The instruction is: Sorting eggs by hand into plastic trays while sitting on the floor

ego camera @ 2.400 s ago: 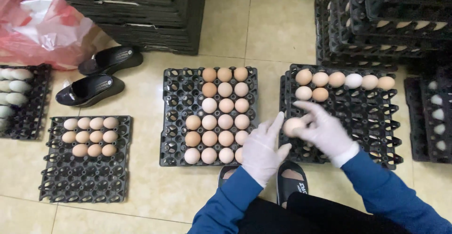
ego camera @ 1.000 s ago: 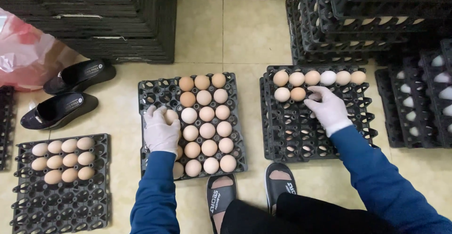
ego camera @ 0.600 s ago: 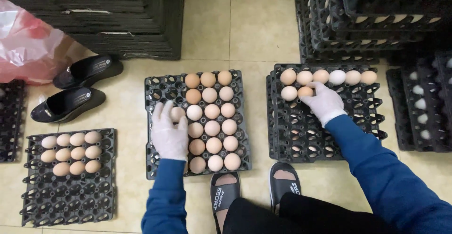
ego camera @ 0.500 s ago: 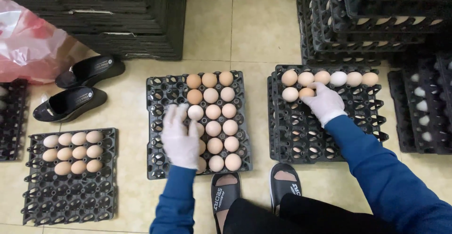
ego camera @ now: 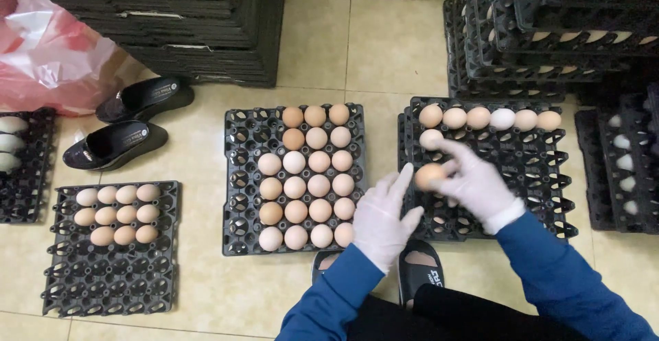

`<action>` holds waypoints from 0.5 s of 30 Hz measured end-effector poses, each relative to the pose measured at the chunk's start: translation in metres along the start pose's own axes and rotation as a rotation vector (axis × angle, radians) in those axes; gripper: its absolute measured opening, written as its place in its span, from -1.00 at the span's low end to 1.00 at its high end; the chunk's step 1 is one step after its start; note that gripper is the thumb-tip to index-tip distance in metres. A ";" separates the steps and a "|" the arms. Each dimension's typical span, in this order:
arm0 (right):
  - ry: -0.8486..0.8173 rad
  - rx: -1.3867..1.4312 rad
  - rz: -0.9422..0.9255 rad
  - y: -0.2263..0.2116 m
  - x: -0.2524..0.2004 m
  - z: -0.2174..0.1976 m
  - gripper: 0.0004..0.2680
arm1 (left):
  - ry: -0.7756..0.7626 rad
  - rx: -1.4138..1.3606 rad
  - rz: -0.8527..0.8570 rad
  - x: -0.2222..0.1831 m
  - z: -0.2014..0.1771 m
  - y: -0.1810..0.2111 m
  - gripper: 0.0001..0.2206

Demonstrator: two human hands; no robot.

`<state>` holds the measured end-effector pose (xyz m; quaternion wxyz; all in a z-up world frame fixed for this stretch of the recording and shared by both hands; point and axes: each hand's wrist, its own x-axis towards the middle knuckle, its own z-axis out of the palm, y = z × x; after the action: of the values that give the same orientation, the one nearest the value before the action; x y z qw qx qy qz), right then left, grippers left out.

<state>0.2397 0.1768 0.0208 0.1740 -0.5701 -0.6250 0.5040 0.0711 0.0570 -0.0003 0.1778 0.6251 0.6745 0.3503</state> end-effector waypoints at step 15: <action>-0.270 -0.418 0.150 -0.043 -0.021 0.036 -0.33 | 0.018 0.172 -0.023 -0.006 0.003 -0.038 -0.37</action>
<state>0.1942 0.1490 0.0486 -0.0705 -0.5660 -0.6891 0.4470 0.0470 0.0527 -0.0300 0.1214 0.6269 0.7109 0.2948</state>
